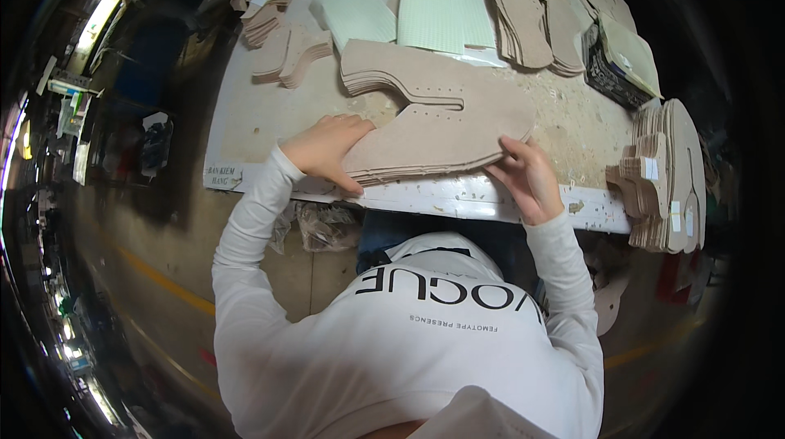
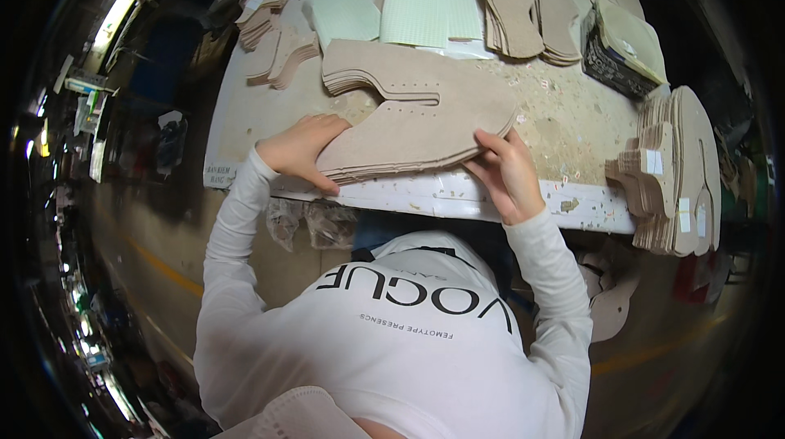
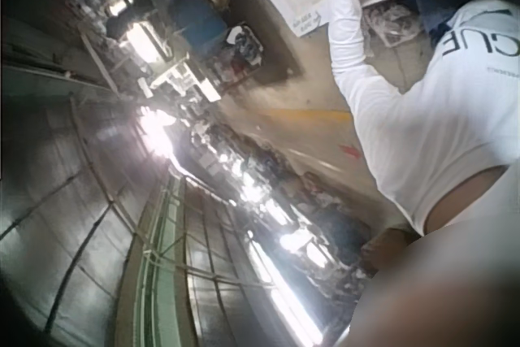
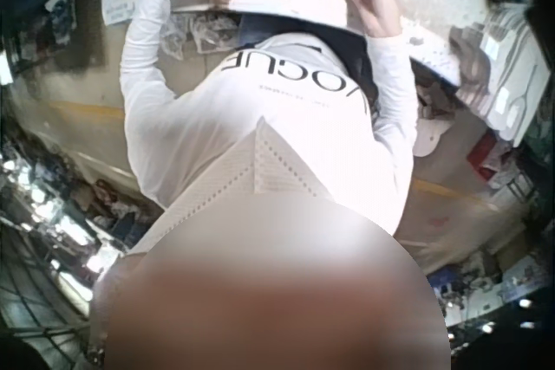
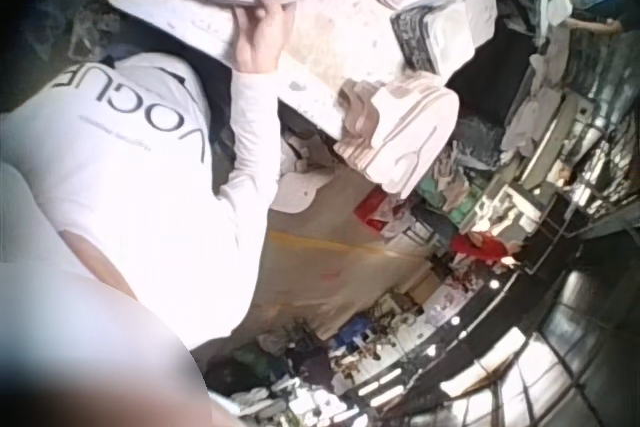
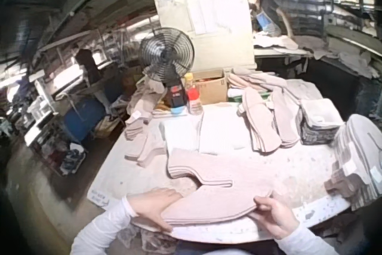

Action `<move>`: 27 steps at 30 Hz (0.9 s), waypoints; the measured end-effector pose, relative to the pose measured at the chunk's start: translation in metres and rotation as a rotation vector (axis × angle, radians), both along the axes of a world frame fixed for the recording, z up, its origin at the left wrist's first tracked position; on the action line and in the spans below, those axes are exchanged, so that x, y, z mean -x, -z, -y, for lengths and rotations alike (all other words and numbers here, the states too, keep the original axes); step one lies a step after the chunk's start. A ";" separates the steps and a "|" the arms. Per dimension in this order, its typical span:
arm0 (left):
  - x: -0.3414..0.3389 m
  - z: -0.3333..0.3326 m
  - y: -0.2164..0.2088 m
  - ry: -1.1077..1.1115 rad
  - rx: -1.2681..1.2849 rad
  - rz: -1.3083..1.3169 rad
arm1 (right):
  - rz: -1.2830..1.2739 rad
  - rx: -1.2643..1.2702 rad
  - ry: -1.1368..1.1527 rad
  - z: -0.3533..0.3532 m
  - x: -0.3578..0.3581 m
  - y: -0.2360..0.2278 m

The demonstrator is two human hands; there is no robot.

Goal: The person repeatedly picks small adhesive stickers from a sheet and places them onto beige shoe insoles. They handle the insoles one at a time, aligning the stickers, then stack the finished insoles on the table.

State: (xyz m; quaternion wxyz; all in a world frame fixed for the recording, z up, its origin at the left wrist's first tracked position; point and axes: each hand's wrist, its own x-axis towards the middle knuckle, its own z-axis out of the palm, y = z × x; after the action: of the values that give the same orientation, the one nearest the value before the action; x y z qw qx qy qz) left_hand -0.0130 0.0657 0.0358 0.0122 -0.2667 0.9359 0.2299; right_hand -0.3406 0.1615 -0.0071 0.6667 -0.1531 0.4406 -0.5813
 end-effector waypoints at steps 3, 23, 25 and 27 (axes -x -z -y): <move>-0.028 0.020 -0.003 -0.316 -0.102 -0.286 | -0.530 0.256 0.260 0.002 0.011 0.001; -0.013 0.059 -0.007 -0.917 -0.463 -1.270 | -0.801 0.564 0.124 0.010 0.005 -0.013; 0.028 0.012 -0.012 -0.832 -0.506 -1.370 | -0.641 0.551 -0.079 0.011 -0.014 -0.031; 0.068 -0.032 -0.015 -0.752 -0.548 -1.390 | -0.418 0.526 -0.256 0.015 -0.034 -0.045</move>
State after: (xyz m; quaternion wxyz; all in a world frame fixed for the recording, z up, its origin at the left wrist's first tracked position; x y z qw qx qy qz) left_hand -0.0807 0.0976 0.0509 -0.5808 -0.3462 0.4901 0.5501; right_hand -0.3068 0.1469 0.0377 0.5673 -0.4889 0.3802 -0.5427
